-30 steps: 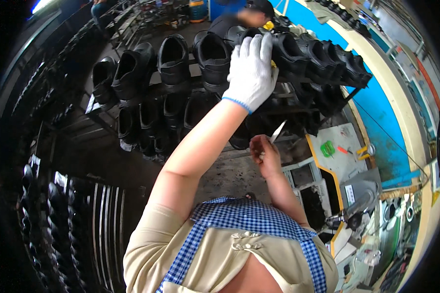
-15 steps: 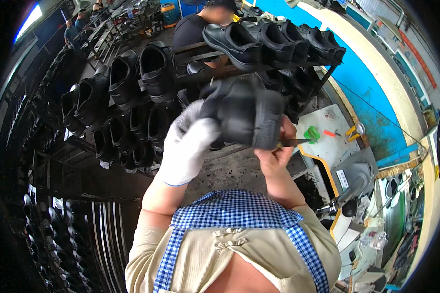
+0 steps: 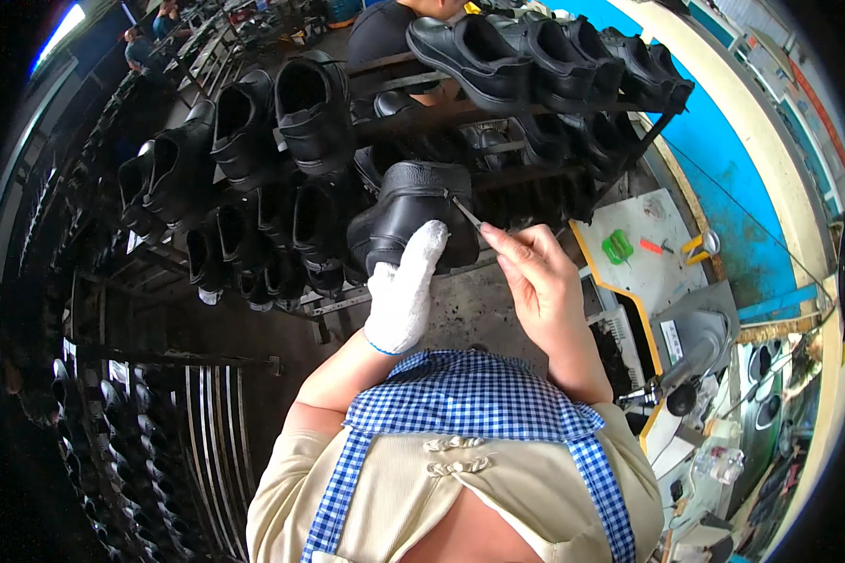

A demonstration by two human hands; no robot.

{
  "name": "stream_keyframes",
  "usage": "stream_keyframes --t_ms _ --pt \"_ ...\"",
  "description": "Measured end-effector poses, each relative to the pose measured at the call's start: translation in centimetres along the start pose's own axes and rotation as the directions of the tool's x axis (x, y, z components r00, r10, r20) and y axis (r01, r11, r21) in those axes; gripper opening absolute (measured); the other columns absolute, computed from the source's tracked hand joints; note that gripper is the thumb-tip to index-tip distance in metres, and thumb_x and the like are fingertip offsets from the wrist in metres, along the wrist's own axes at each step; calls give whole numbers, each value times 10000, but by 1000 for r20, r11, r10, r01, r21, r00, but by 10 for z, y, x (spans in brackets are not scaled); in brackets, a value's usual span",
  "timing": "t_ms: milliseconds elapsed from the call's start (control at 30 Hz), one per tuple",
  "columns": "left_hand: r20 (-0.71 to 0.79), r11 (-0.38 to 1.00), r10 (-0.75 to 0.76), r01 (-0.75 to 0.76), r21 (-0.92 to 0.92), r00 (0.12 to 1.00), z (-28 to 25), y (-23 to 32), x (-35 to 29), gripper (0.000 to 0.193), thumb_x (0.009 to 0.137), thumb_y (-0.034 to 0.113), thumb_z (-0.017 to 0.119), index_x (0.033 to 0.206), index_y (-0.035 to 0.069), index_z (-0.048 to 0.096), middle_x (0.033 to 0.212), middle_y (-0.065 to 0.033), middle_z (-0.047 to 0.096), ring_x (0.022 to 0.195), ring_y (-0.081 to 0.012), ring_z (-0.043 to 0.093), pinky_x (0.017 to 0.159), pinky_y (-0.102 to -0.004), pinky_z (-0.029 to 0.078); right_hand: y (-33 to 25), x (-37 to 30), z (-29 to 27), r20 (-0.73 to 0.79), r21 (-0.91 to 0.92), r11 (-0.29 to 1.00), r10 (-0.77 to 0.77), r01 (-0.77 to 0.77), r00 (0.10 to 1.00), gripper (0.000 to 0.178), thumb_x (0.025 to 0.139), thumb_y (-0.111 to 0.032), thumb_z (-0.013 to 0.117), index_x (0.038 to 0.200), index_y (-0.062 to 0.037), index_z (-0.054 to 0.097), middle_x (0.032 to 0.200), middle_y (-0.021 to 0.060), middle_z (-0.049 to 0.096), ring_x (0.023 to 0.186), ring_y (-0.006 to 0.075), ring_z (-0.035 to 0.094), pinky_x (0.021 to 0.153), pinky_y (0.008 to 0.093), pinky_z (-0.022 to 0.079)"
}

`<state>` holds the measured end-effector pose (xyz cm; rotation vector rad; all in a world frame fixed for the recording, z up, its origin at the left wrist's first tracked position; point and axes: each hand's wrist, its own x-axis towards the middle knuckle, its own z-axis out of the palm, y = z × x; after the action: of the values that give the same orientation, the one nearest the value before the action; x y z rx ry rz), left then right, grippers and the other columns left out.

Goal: The person uses a small knife to trim excess material from the edges and seams of black shoes. They pick up shoes from a metal rack, scrape the knife along the shoe's perimeter, and place the shoes back on the rack. The process is repeated for multiple shoes throughout the clip.

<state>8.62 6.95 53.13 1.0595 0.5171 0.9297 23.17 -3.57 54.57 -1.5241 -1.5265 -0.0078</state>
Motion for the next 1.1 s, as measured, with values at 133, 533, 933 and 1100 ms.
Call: stream_keyframes --t_ms 133,533,933,1100 --pt "-59 996 54 -50 70 997 9 -11 1 309 968 115 623 1263 33 585 1181 -62 633 1052 -154 620 885 -302 514 -12 -7 -3 17 -125 989 77 -74 997 398 906 18 635 1278 -122 661 909 95 573 731 230 626 626 325 502" --pt "18 994 111 -111 13 994 21 -51 11 350 945 44 646 1283 45 557 1170 -54 623 1018 -138 627 866 -269 524 -9 -22 2 -58 -293 948 112 -124 992 500 875 -12 655 1350 -155 596 895 86 529 672 243 633 568 362 528" --pt "373 990 -140 139 29 917 11 -34 7 322 974 124 590 1271 5 563 1199 -81 628 1084 -170 601 937 -315 494 47 -10 -4 -231 141 974 207 -178 951 271 969 -155 627 1212 -36 616 839 81 621 692 211 597 643 316 474" --pt "562 973 -216 125 196 798 9 -12 13 345 925 135 634 1248 21 591 1184 -73 632 1081 -176 600 930 -341 492 54 -33 -22 125 421 770 475 -480 871 461 911 -270 728 1259 1 593 977 31 671 859 75 594 718 236 469"
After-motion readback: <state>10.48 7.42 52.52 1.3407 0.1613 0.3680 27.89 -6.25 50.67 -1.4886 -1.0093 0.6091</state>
